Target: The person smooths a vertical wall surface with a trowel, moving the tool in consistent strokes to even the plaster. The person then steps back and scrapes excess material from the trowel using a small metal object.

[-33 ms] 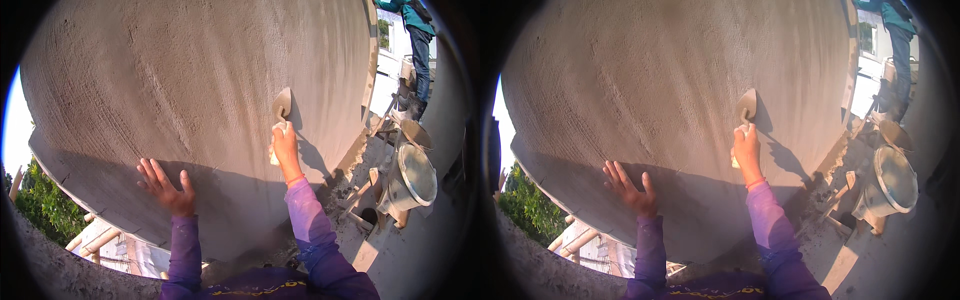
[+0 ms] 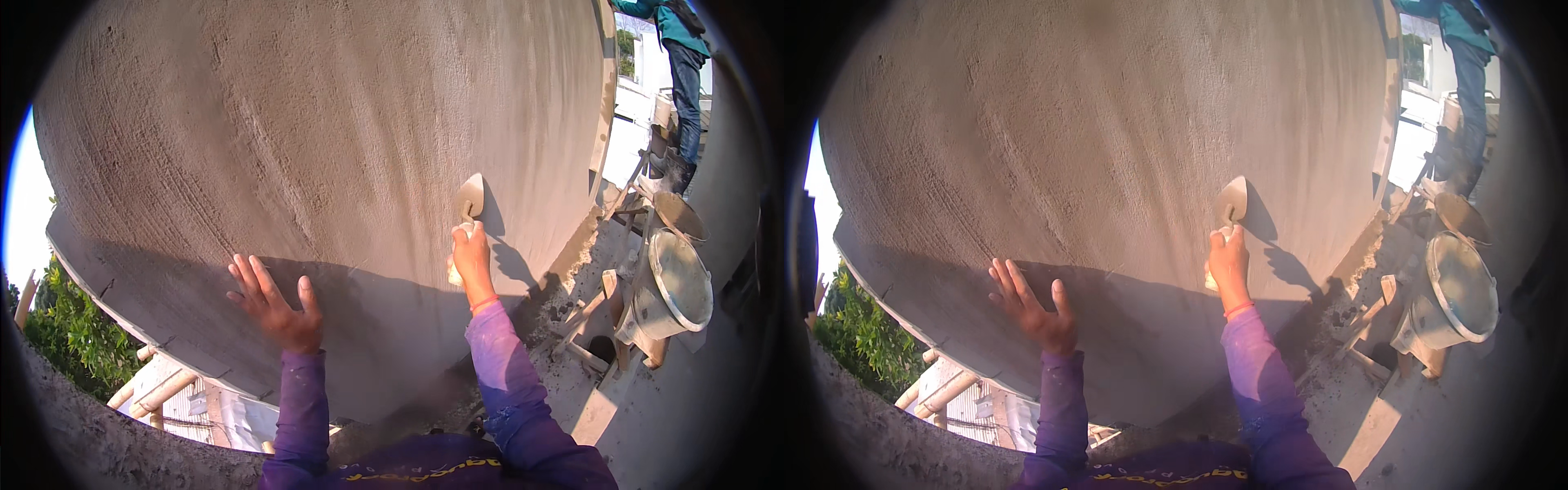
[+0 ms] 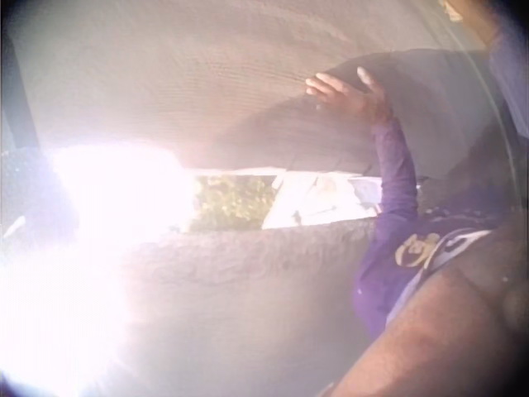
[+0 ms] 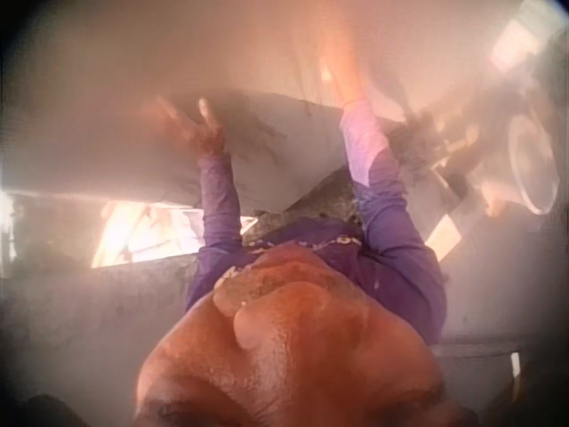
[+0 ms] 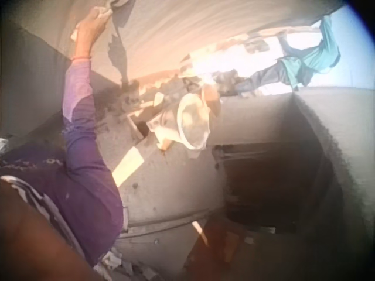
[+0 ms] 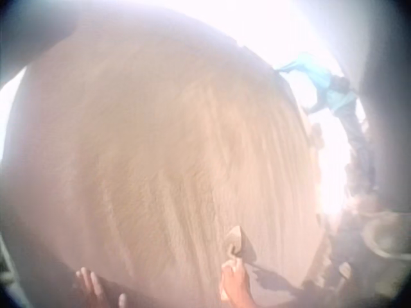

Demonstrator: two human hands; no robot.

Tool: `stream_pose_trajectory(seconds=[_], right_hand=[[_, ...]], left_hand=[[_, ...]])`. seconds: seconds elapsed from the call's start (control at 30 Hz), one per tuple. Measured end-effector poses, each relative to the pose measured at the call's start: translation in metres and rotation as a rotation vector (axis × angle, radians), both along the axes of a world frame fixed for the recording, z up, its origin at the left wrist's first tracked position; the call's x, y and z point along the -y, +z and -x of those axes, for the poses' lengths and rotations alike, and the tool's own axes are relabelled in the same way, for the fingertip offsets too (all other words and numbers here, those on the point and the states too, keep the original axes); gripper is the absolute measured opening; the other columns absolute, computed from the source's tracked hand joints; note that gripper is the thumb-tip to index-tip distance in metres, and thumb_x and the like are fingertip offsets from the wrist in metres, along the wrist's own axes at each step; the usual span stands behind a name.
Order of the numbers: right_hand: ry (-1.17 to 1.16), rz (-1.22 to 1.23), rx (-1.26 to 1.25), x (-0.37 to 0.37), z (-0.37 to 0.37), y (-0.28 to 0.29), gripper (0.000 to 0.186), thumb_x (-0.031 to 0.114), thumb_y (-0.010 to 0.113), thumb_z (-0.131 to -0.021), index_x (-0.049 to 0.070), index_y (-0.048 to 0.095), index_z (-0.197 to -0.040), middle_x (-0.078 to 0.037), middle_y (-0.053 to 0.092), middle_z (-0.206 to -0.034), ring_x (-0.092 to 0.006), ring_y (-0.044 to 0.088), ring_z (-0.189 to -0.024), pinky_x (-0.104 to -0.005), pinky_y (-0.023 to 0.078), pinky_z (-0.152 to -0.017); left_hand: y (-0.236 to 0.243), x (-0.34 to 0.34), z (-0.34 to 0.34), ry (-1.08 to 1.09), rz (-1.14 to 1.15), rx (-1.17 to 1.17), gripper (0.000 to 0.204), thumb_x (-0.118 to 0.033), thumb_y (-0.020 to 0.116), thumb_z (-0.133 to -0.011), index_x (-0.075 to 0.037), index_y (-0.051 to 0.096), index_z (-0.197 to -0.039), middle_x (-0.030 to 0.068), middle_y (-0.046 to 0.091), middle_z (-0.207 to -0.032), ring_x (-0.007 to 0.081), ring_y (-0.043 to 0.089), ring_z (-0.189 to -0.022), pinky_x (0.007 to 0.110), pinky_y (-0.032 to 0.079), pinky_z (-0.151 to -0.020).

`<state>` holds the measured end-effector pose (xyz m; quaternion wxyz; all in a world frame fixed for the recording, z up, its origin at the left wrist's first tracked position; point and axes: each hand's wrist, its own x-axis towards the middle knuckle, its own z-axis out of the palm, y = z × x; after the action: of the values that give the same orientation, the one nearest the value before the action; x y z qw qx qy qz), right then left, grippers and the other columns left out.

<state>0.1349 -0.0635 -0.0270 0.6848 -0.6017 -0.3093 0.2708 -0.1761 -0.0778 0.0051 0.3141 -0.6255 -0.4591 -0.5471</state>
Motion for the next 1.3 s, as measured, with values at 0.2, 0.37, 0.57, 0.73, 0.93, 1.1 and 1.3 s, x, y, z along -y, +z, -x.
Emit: stream_pose_trajectory(seconds=[0.2, 0.37, 0.57, 0.73, 0.93, 1.1, 1.3], right_hand=[[-0.127, 0.548, 0.181, 0.221, -0.047, -0.389, 0.022, 0.014, 0.062, -0.094, 0.004, 0.065, -0.113, -0.018, 0.067, -0.091, -0.0338, 0.068, -0.073, -0.0466, 0.053, -0.062], [-0.656, 0.643, -0.198, 0.514, -0.019, -0.514, 0.024, 0.007, 0.063, -0.089, 0.005, 0.062, -0.113, -0.021, 0.065, -0.094, -0.0378, 0.068, -0.078, -0.0536, 0.053, -0.064], [-0.884, 0.541, -0.757, 0.671, 0.028, -0.338, 0.040, 0.006, 0.062, -0.095, 0.001, 0.047, -0.132, -0.014, 0.056, -0.079, -0.0224, 0.057, -0.050, -0.0422, 0.046, -0.040], [-1.030, 0.902, 0.365, 0.612, -0.002, -0.166, 0.040, 0.018, 0.069, -0.101, -0.002, 0.060, -0.134, -0.027, 0.073, -0.103, -0.0494, 0.071, -0.096, -0.0544, 0.056, -0.085], [-1.064, 0.699, 0.801, 0.523, -0.109, -0.131, 0.040, 0.014, 0.067, -0.103, 0.000, 0.048, -0.135, -0.030, 0.073, -0.110, -0.0520, 0.073, -0.093, -0.0582, 0.057, -0.075], [-0.820, 0.903, 0.799, 0.531, -0.153, -0.130, 0.034, 0.018, 0.066, -0.101, 0.001, 0.049, -0.125, -0.024, 0.073, -0.104, -0.0484, 0.074, -0.085, -0.0583, 0.059, -0.075], [-0.646, 0.956, 0.821, 0.558, -0.178, -0.149, 0.033, 0.019, 0.066, -0.099, 0.003, 0.050, -0.123, -0.023, 0.073, -0.102, -0.0478, 0.075, -0.082, -0.0576, 0.060, -0.072]], left_hand=[[0.006, 0.031, -0.017, -0.446, 0.073, -0.114, 0.053, -0.022, 0.064, -0.107, 0.000, 0.055, -0.154, 0.0233, 0.057, -0.158, 0.0427, 0.052, -0.150, 0.057, 0.037, -0.125], [-0.064, 0.046, -0.031, -0.828, 0.490, -0.074, 0.037, -0.012, 0.068, -0.104, 0.001, 0.068, -0.139, 0.0213, 0.073, -0.134, 0.0393, 0.072, -0.123, 0.047, 0.057, -0.104], [-0.224, 0.103, -0.099, -1.081, 1.278, -0.319, 0.042, -0.017, 0.075, -0.100, 0.001, 0.069, -0.138, 0.0219, 0.075, -0.129, 0.0334, 0.076, -0.113, 0.045, 0.059, -0.098], [-0.277, 0.207, -0.128, -1.418, 1.416, -0.756, 0.048, -0.030, 0.076, -0.100, -0.004, 0.069, -0.140, 0.0219, 0.074, -0.132, 0.0413, 0.073, -0.118, 0.049, 0.058, -0.101], [-0.271, 0.266, -0.161, -1.529, 1.308, -1.014, 0.054, -0.035, 0.076, -0.100, -0.010, 0.063, -0.147, 0.0230, 0.070, -0.139, 0.0428, 0.069, -0.124, 0.050, 0.056, -0.105], [-0.273, 0.292, -0.175, -1.344, 1.340, -0.799, 0.052, -0.032, 0.077, -0.099, -0.009, 0.066, -0.144, 0.0227, 0.073, -0.132, 0.0427, 0.071, -0.119, 0.050, 0.057, -0.102], [-0.282, 0.345, -0.190, -1.199, 1.435, -0.570, 0.047, -0.030, 0.080, -0.098, -0.005, 0.071, -0.136, 0.0237, 0.076, -0.124, 0.0396, 0.075, -0.113, 0.048, 0.059, -0.098]])
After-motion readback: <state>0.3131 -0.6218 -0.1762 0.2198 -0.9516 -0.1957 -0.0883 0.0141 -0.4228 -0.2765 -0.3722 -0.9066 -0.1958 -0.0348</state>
